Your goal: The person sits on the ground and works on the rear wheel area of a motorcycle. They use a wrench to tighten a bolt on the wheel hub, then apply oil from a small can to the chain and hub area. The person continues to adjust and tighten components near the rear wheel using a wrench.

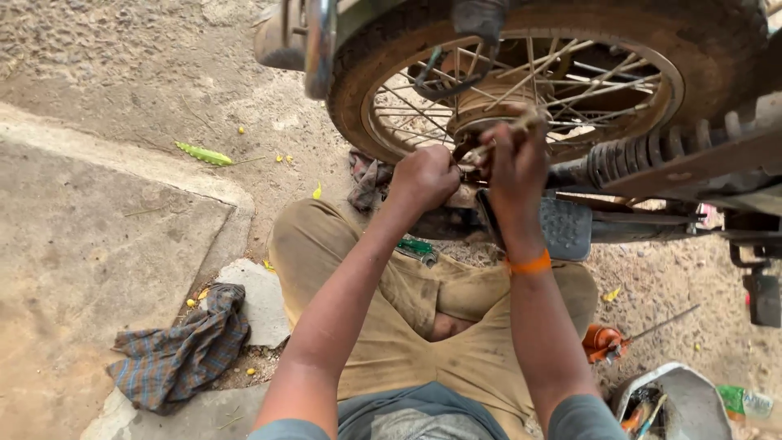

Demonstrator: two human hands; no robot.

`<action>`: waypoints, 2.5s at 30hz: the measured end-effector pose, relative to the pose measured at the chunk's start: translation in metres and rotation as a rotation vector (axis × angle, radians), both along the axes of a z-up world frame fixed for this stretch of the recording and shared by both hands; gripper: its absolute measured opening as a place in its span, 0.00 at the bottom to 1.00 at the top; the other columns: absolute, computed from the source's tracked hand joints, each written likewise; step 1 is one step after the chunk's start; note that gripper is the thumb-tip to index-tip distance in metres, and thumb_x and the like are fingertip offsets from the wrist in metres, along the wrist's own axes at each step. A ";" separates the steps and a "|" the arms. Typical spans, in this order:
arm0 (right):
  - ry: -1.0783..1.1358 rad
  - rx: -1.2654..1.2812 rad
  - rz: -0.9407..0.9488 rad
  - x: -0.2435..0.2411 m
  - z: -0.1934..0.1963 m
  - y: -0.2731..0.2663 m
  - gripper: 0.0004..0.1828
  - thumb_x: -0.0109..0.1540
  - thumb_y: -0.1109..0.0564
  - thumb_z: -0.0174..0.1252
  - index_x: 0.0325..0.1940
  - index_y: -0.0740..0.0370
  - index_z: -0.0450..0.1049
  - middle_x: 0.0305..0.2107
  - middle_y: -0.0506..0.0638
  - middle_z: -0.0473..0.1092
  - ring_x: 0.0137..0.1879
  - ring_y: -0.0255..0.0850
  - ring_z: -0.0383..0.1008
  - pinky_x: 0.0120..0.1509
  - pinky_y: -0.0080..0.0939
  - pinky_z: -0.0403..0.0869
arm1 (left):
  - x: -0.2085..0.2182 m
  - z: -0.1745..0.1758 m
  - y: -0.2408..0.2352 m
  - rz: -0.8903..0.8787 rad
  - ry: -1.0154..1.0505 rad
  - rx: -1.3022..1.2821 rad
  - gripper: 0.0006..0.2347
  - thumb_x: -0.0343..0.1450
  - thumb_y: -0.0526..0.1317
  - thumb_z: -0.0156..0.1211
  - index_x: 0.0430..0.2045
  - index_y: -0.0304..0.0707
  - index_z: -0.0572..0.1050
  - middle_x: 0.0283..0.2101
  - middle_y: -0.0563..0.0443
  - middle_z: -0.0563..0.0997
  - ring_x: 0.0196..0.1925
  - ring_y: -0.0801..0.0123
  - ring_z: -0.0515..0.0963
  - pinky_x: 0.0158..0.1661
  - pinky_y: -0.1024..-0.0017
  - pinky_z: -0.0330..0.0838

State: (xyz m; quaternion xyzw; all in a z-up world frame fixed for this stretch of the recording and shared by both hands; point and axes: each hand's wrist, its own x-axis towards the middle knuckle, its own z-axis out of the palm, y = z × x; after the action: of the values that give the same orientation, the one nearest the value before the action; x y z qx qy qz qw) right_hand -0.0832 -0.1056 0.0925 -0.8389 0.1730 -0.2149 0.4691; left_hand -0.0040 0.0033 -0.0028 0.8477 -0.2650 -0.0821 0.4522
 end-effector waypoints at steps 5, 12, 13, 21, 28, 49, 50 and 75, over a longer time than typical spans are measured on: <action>-0.117 -0.223 0.151 -0.050 -0.019 0.009 0.09 0.77 0.57 0.45 0.57 0.65 0.66 0.42 0.52 0.78 0.40 0.37 0.80 0.44 0.36 0.78 | -0.002 0.002 0.001 0.000 -0.049 -0.067 0.10 0.65 0.44 0.58 0.25 0.36 0.78 0.31 0.37 0.82 0.37 0.41 0.81 0.39 0.48 0.74; -0.177 -0.408 0.265 -0.071 -0.027 0.017 0.07 0.73 0.63 0.50 0.55 0.65 0.64 0.54 0.60 0.74 0.53 0.49 0.81 0.55 0.45 0.79 | -0.003 -0.001 -0.001 0.007 -0.088 -0.071 0.10 0.67 0.44 0.58 0.26 0.35 0.79 0.33 0.37 0.82 0.39 0.43 0.82 0.41 0.50 0.75; -0.185 -0.470 0.282 -0.072 -0.025 0.018 0.07 0.73 0.63 0.51 0.55 0.65 0.63 0.55 0.60 0.74 0.56 0.51 0.79 0.57 0.46 0.78 | -0.002 0.003 0.000 -0.008 -0.045 -0.024 0.10 0.67 0.44 0.57 0.26 0.36 0.79 0.33 0.38 0.83 0.39 0.44 0.82 0.41 0.50 0.75; 0.037 -0.330 0.161 -0.048 -0.017 0.008 0.08 0.72 0.61 0.51 0.55 0.64 0.67 0.33 0.58 0.76 0.30 0.47 0.80 0.37 0.46 0.76 | 0.000 0.006 0.000 -0.035 -0.013 0.059 0.11 0.67 0.44 0.55 0.27 0.35 0.79 0.34 0.37 0.82 0.39 0.44 0.83 0.42 0.51 0.76; -0.099 -0.336 0.194 0.010 -0.021 -0.008 0.09 0.76 0.57 0.47 0.54 0.66 0.67 0.29 0.54 0.77 0.33 0.43 0.82 0.34 0.40 0.77 | 0.000 0.005 -0.001 -0.022 0.034 0.086 0.12 0.67 0.45 0.56 0.28 0.33 0.77 0.33 0.34 0.82 0.38 0.41 0.82 0.41 0.48 0.74; -0.098 -0.261 0.199 -0.110 -0.001 -0.012 0.23 0.63 0.64 0.63 0.63 0.66 0.70 0.54 0.61 0.73 0.60 0.48 0.75 0.63 0.45 0.76 | -0.015 0.044 0.012 -0.190 -0.145 -0.126 0.08 0.67 0.42 0.65 0.34 0.39 0.81 0.37 0.40 0.83 0.41 0.47 0.82 0.42 0.54 0.75; 0.008 0.043 0.221 -0.128 -0.004 -0.027 0.27 0.59 0.64 0.67 0.63 0.64 0.71 0.54 0.55 0.73 0.58 0.42 0.76 0.63 0.41 0.78 | -0.017 0.047 0.012 -0.182 -0.130 -0.119 0.09 0.68 0.44 0.66 0.32 0.39 0.82 0.35 0.40 0.83 0.39 0.46 0.82 0.41 0.53 0.75; -0.252 0.017 -0.025 -0.541 -0.106 -0.370 0.08 0.60 0.63 0.68 0.42 0.69 0.81 0.32 0.58 0.77 0.30 0.42 0.75 0.32 0.39 0.74 | -0.009 0.023 0.001 -0.211 -0.246 0.092 0.12 0.74 0.46 0.65 0.43 0.37 0.83 0.35 0.31 0.82 0.37 0.40 0.82 0.40 0.50 0.74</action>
State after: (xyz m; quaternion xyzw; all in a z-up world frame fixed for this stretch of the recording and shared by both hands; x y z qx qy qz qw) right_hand -0.6242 -0.4753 -0.0139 -0.7991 0.1251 -0.3227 0.4916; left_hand -0.0129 0.0044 0.0197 0.8386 -0.4019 -0.0367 0.3659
